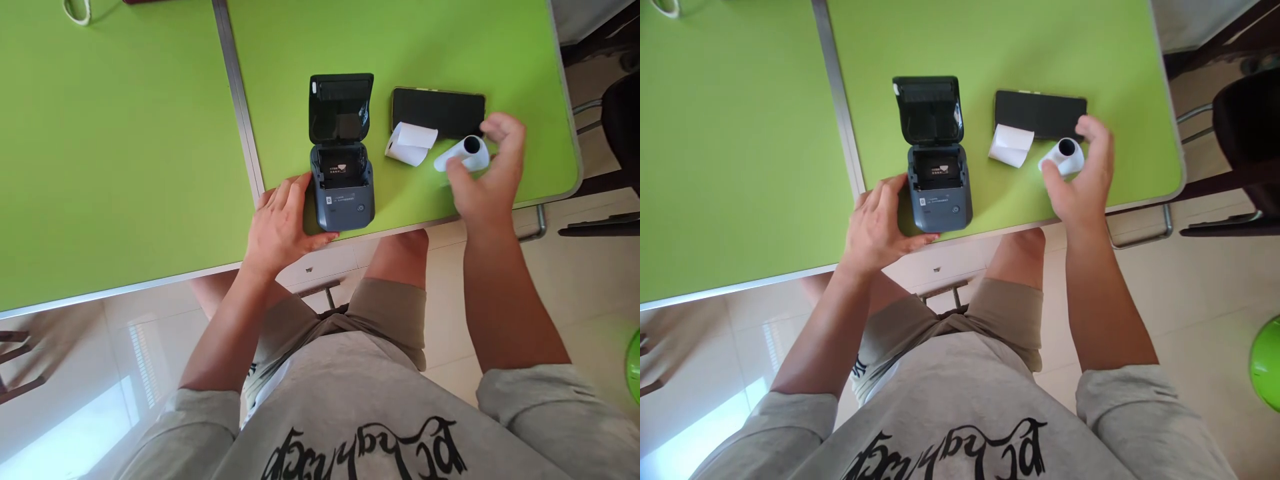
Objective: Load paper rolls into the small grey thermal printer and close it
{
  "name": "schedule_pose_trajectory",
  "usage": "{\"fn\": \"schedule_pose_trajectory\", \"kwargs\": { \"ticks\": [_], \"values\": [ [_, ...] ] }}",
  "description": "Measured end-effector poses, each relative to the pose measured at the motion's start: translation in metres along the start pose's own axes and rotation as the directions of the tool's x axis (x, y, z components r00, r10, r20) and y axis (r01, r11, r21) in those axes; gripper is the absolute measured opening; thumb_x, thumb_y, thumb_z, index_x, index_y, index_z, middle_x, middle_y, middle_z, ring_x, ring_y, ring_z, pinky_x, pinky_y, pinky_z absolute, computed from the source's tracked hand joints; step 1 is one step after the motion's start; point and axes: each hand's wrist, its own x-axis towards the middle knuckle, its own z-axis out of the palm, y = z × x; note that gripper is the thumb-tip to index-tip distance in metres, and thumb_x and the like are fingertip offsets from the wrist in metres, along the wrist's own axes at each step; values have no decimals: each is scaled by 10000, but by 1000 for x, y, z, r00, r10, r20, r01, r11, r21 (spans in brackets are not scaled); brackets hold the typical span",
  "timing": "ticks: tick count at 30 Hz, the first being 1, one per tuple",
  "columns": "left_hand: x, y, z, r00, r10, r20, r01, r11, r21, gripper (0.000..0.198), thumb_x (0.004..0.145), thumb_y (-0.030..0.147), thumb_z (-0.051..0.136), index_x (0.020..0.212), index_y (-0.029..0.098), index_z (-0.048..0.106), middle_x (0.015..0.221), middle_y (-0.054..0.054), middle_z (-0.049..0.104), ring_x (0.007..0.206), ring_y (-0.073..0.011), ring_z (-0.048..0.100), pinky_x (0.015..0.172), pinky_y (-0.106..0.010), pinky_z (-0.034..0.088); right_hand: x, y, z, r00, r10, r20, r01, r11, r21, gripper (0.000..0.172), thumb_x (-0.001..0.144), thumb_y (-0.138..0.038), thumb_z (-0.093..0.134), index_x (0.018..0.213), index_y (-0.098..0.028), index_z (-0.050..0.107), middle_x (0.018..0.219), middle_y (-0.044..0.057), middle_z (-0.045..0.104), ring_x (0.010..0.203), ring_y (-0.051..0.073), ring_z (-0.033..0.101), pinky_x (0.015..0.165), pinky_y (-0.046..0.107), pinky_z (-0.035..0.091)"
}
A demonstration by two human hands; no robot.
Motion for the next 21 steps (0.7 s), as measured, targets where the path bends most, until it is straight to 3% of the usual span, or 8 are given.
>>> {"fn": "schedule_pose_trajectory", "kwargs": {
  "ticks": [2, 3, 6, 10, 12, 16, 18, 21],
  "values": [
    [1, 0, 0, 1000, 5, 10, -5, 1000, 3, 1061, 762, 907, 636, 1526, 205, 415, 1447, -191, 623, 1342, -402, 616, 1146, -498, 455, 9, -15, -7, 995, -85, -53, 84, 996, -30, 495, 843, -168, 541, 1337, -146, 570, 1310, 194, 681, 1255, 258, 656, 1089, 410, 507],
    [1, 0, -1, 1000, 6, 15, -6, 1000, 4, 1068, 763, 905, 637, 1530, 197, 412, 1448, -196, 620, 1345, -409, 613, 1145, -503, 455, 17, -24, -10, 993, -114, 0, 114, 992, -54, 435, 878, -155, 511, 1305, -160, 592, 1265, 178, 702, 1206, 251, 676, 1064, 398, 520],
    [1, 0, -2, 1000, -1, 25, 1, 1000, 2, 1061, 766, 889, 649, 1539, 204, 405, 1451, -193, 616, 1349, -417, 608, 1142, -512, 455, 46, -50, -11, 940, -100, 327, 154, 978, -143, 394, 950, -169, 439, 1289, -197, 638, 1344, 147, 692, 1223, 249, 677, 1091, 386, 517],
    [0, 1, -2, 1000, -2, 17, 2, 1000, 18, 1027, 762, 843, 704, 1529, 221, 422, 1452, -172, 623, 1342, -399, 615, 1146, -508, 455, 65, -75, 5, 826, 57, 561, 174, 921, -349, 455, 958, -249, 501, 1395, -226, 624, 1440, 117, 671, 1354, 380, 602, 1148, 561, 442],
    [-1, 2, -2, 1000, -5, 19, 5, 1000, 22, 1026, 758, 808, 739, 1533, 215, 421, 1455, -174, 620, 1350, -403, 610, 1150, -512, 452, 62, -82, 11, 810, 81, 581, 184, 906, -383, 436, 964, -316, 551, 1385, -233, 630, 1375, 127, 714, 1336, 401, 615, 1143, 596, 421],
    [-2, 4, -2, 999, -16, 38, 16, 1000, 7, 1051, 754, 771, 772, 1552, 198, 399, 1458, -184, 610, 1353, -415, 605, 1162, -532, 437, 48, -82, 9, 859, 103, 502, 71, 946, -317, 379, 1001, -349, 514, 1338, -224, 633, 1224, 120, 768, 1150, 317, 726, 1074, 487, 495],
    [-1, 4, -2, 999, -16, 30, 16, 1000, 2, 1043, 760, 791, 754, 1548, 206, 400, 1464, -183, 607, 1362, -415, 598, 1166, -533, 431, 45, -80, 7, 865, 101, 491, 56, 954, -294, 385, 1007, -281, 464, 1356, -227, 615, 1268, 108, 755, 1120, 294, 736, 1054, 449, 510],
    [-1, 2, -2, 1000, -8, 20, 8, 1000, -8, 1034, 761, 840, 714, 1533, 221, 415, 1462, -182, 612, 1361, -411, 600, 1165, -523, 431, 46, -78, 5, 833, 107, 544, 95, 939, -331, 443, 965, -206, 492, 1394, -226, 599, 1430, 106, 685, 1244, 340, 690, 1092, 490, 494]
  ]
}}
